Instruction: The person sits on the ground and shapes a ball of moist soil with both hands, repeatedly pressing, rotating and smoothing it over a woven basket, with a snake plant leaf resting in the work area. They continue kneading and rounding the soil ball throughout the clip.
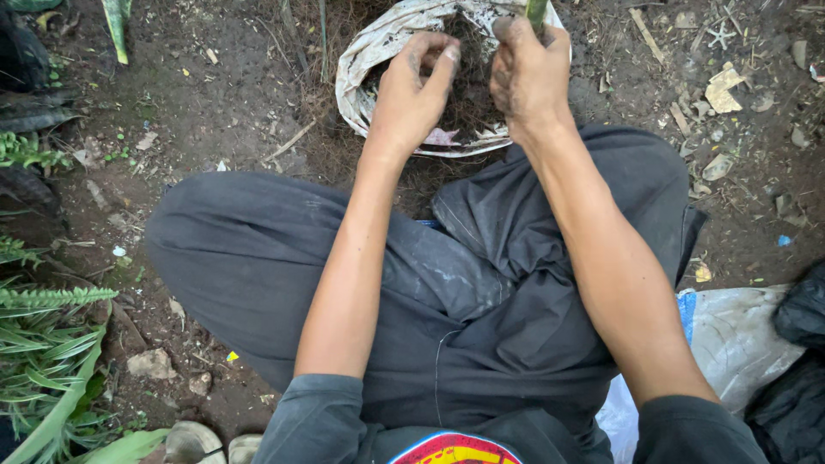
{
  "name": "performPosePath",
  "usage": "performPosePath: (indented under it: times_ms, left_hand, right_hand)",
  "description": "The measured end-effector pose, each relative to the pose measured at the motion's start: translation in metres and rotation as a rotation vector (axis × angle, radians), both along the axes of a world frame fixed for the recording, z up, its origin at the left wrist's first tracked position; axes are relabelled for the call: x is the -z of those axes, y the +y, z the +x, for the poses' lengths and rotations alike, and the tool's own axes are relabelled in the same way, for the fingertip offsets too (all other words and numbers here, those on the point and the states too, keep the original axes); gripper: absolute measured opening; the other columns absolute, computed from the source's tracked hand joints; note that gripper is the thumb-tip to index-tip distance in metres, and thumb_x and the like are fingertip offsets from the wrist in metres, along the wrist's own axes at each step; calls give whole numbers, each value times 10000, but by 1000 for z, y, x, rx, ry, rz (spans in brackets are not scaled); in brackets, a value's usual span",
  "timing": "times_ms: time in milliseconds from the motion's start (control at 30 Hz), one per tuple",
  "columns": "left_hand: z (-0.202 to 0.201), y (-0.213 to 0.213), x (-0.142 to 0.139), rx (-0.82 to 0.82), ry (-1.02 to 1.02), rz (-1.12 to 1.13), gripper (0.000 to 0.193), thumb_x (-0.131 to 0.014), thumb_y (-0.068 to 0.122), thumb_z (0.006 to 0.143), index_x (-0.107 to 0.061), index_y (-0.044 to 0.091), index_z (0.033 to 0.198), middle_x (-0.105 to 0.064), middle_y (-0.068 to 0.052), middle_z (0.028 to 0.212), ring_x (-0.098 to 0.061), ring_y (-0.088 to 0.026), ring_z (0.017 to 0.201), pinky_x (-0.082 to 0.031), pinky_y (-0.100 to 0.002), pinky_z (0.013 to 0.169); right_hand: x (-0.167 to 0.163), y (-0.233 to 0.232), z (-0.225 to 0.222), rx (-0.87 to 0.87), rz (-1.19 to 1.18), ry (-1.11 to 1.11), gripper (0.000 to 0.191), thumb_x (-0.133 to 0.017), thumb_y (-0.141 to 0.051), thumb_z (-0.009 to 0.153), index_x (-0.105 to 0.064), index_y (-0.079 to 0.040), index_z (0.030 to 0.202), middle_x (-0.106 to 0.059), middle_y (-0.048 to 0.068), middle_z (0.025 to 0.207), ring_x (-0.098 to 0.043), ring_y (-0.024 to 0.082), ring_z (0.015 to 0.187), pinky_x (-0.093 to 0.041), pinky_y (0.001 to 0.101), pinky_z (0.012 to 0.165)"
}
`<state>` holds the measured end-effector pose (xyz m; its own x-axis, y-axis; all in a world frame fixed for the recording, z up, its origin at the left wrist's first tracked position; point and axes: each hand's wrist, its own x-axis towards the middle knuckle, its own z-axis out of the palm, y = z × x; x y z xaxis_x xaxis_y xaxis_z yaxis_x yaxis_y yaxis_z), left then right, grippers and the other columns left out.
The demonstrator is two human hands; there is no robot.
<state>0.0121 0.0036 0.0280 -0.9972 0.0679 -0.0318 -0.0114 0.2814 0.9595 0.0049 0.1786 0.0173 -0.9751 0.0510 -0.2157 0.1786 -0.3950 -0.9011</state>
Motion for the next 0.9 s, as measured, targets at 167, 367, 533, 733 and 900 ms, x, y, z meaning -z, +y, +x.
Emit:
performPosePath:
  times_ms: [167, 367, 533, 733, 900]
  left_hand:
    - [-6, -1, 12, 56, -26, 200, 350, -612, 320, 1041, -682, 16, 1200, -726, -66, 964, -669, -98, 851, -574, -261, 755]
    - [-7, -2, 23, 45, 108, 138, 418, -660, 305, 1047, -594, -23, 1297, -684, -84, 1060, -650, -132, 883, -561, -270, 790]
    - [-6, -2, 20, 77, 41, 185, 459, -624, 317, 1034, -557, 5, 1364, -713, -83, 1094, -652, -107, 873, -560, -256, 748]
    - [-6, -4, 10, 117, -329, 507, 465, -487, 456, 1046, -586, 51, 1251, -679, -27, 931, -673, -98, 730, -545, -250, 607]
    - [2, -1, 6, 33, -242, 301, 519, -678, 473, 989, -681, 5, 1214, -585, 19, 775, -522, -91, 574, -416, -255, 472]
  right_hand:
    - [-4, -1, 1, -89, -25, 27, 289, -575, -248, 1103, -546, -87, 864, -443, -44, 629, -392, 81, 461, -318, 259, 411]
    - [-15, -11, 3, -252, -62, 141, 295, -480, -202, 1072, -647, -39, 1251, -719, 56, 1152, -679, 145, 1083, -552, 295, 984]
    - [-11, -9, 4, -260, 149, 219, 241, -624, -100, 1075, -666, -9, 1293, -712, 37, 1167, -648, 112, 1058, -533, 277, 935]
    - [5, 1, 0, -163, 625, 368, 169, -769, -95, 1006, -677, 6, 1105, -645, 41, 1036, -593, 107, 843, -504, 263, 727]
    - [12, 1, 1, -145, 689, 632, 173, -576, -127, 1222, -673, -3, 1150, -612, 51, 1089, -611, 111, 977, -513, 241, 850]
